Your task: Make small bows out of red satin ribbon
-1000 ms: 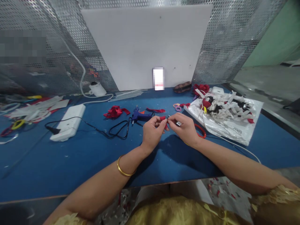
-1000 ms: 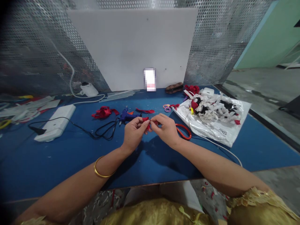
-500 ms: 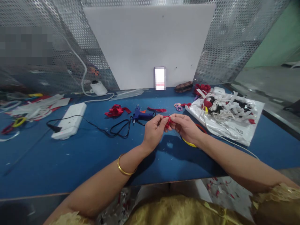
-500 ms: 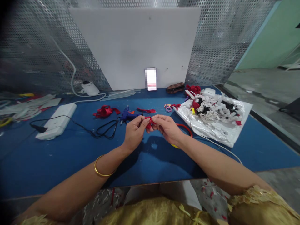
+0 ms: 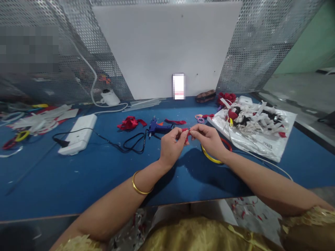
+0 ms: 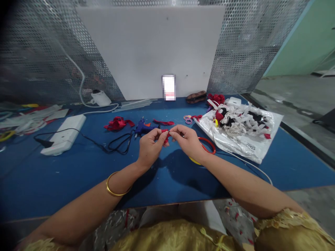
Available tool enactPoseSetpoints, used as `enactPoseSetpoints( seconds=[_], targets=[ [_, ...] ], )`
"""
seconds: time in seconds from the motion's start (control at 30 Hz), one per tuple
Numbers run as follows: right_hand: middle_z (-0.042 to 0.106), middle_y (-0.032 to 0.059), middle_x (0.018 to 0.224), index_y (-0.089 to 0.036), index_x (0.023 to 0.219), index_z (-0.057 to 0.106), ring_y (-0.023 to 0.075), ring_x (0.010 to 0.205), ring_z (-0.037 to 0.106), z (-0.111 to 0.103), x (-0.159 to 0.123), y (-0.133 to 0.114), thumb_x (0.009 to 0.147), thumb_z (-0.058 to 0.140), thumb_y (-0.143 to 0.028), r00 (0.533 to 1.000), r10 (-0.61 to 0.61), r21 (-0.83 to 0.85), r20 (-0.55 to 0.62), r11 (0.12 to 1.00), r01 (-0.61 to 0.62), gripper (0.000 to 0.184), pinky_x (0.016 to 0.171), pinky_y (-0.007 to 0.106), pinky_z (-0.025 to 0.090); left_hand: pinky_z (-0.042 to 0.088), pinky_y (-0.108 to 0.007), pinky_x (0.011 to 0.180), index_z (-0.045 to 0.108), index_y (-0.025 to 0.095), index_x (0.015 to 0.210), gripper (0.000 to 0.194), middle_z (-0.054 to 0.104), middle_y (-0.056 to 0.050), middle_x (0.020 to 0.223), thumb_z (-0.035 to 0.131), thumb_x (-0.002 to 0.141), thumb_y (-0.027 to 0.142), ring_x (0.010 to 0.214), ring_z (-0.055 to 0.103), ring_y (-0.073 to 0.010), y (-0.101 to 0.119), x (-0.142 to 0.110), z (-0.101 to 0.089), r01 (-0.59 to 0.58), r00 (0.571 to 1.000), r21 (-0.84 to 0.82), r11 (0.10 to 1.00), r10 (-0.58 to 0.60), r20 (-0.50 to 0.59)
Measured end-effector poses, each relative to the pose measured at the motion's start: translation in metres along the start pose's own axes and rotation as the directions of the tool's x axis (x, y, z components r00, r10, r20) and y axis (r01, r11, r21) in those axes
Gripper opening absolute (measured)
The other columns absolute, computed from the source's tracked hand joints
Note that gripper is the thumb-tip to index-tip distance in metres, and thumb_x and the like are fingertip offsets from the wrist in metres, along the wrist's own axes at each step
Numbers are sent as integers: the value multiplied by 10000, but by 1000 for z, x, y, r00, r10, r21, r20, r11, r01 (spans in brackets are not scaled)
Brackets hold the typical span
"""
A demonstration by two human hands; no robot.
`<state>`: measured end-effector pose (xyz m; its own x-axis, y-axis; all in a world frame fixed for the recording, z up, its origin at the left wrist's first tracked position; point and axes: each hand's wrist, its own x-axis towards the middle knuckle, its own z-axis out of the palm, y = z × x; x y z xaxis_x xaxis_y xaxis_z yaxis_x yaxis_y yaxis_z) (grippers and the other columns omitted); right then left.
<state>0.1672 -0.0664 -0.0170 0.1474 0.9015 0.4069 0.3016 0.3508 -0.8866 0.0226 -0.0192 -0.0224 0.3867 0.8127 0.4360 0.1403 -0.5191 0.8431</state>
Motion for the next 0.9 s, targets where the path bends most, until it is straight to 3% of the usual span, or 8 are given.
enactPoseSetpoints(
  seconds=[0.2,0.5,0.63,0.73,0.8,0.9],
  targets=[
    [609,2,686,-168,777,625,127,643,556,6,-9,-4,859,559,-276,993,-47,-137,-105,990,32,151,635,266,423,409,-217,649,594,191,751,208,610,23,585,519,879,336,574,572,-119,-1,3,-2,-57,998,46,997,56,25],
    [577,-20,638,-168,784,586,111,605,549,5,-8,1,864,553,-260,999,-11,-52,-46,999,8,126,607,247,423,403,-232,649,583,189,728,204,612,24,590,521,874,317,612,574,-129,1,2,-1,-96,995,201,975,93,26],
    [566,-25,629,-172,759,578,104,601,530,4,-6,4,867,552,-258,999,-17,-110,-34,994,13,140,600,239,408,409,-231,650,568,185,723,209,600,29,582,514,878,315,602,565,-123,0,4,-2,-102,994,168,981,95,50],
    [566,-27,632,-177,833,574,114,597,547,5,-6,5,854,576,-266,997,-2,-58,-75,998,-3,92,592,242,425,415,-227,660,558,181,728,228,586,31,576,496,892,327,588,557,-115,-2,5,-3,-102,993,103,989,95,73],
    [562,-25,643,-179,869,573,119,605,551,6,-7,4,854,577,-251,994,-45,-78,-103,996,37,73,607,250,433,415,-224,661,555,178,726,238,578,32,575,492,897,330,579,548,-109,-3,5,-2,-100,992,62,993,94,85],
    [573,-2,696,-178,836,598,124,656,542,4,-9,4,865,559,-226,973,-203,-243,-108,955,172,69,656,260,425,410,-215,660,561,174,738,235,575,32,583,498,900,332,582,538,-103,-4,5,-2,-93,992,19,995,91,84]
  ],
)
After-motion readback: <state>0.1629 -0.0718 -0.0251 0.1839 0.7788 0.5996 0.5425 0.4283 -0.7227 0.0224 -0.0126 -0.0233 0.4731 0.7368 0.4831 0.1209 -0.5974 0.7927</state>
